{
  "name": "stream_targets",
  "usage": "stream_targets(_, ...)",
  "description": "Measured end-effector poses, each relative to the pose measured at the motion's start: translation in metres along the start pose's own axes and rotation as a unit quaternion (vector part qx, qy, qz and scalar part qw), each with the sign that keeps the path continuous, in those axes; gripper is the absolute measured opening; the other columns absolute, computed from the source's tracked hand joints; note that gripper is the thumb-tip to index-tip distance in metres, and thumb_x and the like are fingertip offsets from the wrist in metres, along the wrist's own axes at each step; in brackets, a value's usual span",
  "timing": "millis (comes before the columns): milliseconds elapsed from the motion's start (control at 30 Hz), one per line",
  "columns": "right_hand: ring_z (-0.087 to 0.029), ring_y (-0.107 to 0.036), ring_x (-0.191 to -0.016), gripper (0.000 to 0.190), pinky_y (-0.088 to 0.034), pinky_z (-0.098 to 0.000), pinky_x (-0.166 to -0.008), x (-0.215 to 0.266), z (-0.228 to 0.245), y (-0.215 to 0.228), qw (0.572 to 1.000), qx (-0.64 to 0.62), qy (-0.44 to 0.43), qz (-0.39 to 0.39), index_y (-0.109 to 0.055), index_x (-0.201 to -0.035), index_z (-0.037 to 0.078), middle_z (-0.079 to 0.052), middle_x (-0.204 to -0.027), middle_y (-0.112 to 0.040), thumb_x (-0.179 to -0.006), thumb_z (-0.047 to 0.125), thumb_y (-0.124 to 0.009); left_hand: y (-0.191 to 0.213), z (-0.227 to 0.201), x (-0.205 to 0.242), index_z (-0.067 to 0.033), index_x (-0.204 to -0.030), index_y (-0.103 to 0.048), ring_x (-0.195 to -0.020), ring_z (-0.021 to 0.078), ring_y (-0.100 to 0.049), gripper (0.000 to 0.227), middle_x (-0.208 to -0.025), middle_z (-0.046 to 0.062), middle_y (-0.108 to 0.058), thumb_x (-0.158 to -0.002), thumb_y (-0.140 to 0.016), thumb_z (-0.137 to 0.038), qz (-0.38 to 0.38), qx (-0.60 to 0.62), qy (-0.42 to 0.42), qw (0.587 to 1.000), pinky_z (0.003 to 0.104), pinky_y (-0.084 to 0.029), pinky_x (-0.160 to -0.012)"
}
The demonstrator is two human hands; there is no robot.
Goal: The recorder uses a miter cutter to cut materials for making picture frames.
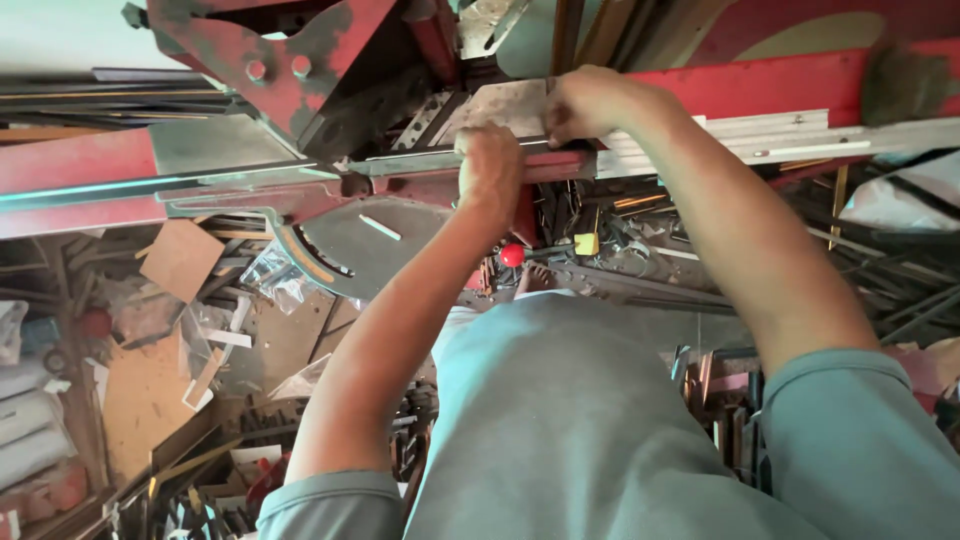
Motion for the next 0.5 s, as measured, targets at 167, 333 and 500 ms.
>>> stream_targets(167, -0.026, -0.072, -0.074, 0.013, -0.054, -0.0415, -0.069, -0.005, 0.004, 0.002, 0.999, -0.024, 0.008, 0.024, -0.082, -0.091, 0.018, -0.007, -0.083, -0.077, -0.079, 0.02, -0.077, 0.016, 0.005, 0.006, -0.0095, -0.108, -0.069, -0.087, 0.024, -0.069, 0.075, -0.097, 0.006, -0.066, -0.049, -0.08, -0.054, 0.008, 0.028, -0.023, 0.999, 0.037, -0.049, -0.065)
stream_targets(333, -0.027, -0.072, -0.072, 0.018, -0.055, -0.0432, -0.068, -0.003, 0.0, 0.002, 0.996, 0.016, -0.041, 0.072, -0.083, -0.095, 0.02, -0.007, -0.085, -0.077, -0.079, 0.02, -0.076, 0.003, -0.001, 0.001, -0.011, -0.106, -0.068, -0.084, 0.0238, -0.07, 0.02, -0.096, 0.007, -0.066, -0.091, -0.065, -0.024, -0.085, 0.025, -0.008, 0.996, 0.037, -0.051, -0.065)
stream_targets(500, -0.031, -0.07, -0.075, 0.026, -0.053, -0.046, -0.068, 0.002, -0.007, 0.005, 0.99, 0.067, -0.095, 0.076, -0.08, -0.092, 0.014, -0.012, -0.081, -0.076, -0.079, 0.037, -0.085, 0.023, 0.002, 0.01, -0.0098, -0.108, -0.068, -0.096, 0.0262, -0.07, 0.027, -0.104, 0.009, -0.068, -0.086, -0.063, -0.025, -0.048, -0.026, -0.02, 0.998, 0.04, -0.054, -0.07)
Point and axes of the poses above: each hand's wrist, its own x-axis away from the middle knuckle, its own y-axis out of the back of the hand, z = x × y, the point moved 8 cm from there along -x, towards the middle knuckle
